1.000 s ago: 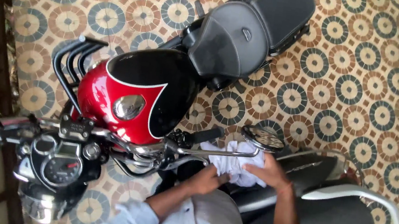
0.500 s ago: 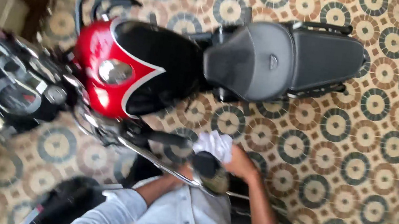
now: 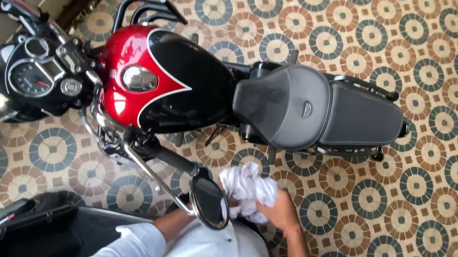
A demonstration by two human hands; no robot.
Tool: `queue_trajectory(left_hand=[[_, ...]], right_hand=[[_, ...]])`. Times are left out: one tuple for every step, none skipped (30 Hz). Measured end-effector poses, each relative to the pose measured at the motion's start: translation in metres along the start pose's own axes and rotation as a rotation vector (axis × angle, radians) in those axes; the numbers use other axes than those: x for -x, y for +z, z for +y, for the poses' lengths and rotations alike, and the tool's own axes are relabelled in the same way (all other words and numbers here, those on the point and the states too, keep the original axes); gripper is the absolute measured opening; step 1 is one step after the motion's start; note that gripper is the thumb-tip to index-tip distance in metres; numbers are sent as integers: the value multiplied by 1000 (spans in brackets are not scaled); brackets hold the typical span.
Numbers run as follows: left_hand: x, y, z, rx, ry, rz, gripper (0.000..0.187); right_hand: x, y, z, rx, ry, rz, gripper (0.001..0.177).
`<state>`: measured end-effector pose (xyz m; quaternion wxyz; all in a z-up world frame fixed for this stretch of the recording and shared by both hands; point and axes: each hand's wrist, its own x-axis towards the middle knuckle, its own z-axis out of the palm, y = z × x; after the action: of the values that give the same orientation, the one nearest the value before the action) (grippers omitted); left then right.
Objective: The recorder cleans a motorcycle using a white cloth, wiping down the fuel tank, mirrors, and various parts of the body.
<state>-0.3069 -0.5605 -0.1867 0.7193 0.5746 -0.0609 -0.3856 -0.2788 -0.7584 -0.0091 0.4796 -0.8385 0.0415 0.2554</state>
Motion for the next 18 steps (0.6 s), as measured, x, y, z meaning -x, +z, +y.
queue_trajectory(left_hand=[[0,2,1,23,6,-1,55],[0,6,2,46,11,-3,57],[0,12,4,72,18,-2,58],[-1,19,6,98,24,-2,59],[-9,22,11,115,39,-3,60],[-13,26,31,132,54,-4,61],[-13,36,49,151,60,-11,63],[-13,48,66,170,65,-18,64],[-18,58,68,166,64,-27,64],[-25,68,70,167,55,-30,64],[-34,76,73,162,50,-30,65],[-55,77,61,154,53,-37,65],[-72,85,46,124,27,-12,66],[-90,93,30,94,1,11,66],[-100,112,23,100,-1,12,66],[-110,133,17,69,-30,36,67],[-132,144,17,24,-41,58,68],[-160,156,21,16,-27,57,68]], right_hand=[[7,-3,12,-16,7,61,41],[14,-6,24,-32,15,122,38],[23,-8,33,-31,16,122,38],[32,-12,44,-77,4,185,37],[36,-18,54,-124,-18,254,36],[32,-26,57,-124,-28,261,36],[34,-33,63,-123,-50,304,37],[36,-42,70,-122,-71,348,37],[36,-48,79,-124,-69,357,37],[36,-56,88,-114,-76,345,36],[32,-65,98,-103,-90,334,35],[27,-75,103,-106,-95,344,35],[26,-86,111,-137,-71,315,34],[25,-98,120,-167,-47,285,33],[33,-111,136,-164,-42,282,33],[41,-125,152,-171,-27,279,33],[35,-143,165,-177,-31,286,33],[29,-170,175,-173,-46,294,33]])
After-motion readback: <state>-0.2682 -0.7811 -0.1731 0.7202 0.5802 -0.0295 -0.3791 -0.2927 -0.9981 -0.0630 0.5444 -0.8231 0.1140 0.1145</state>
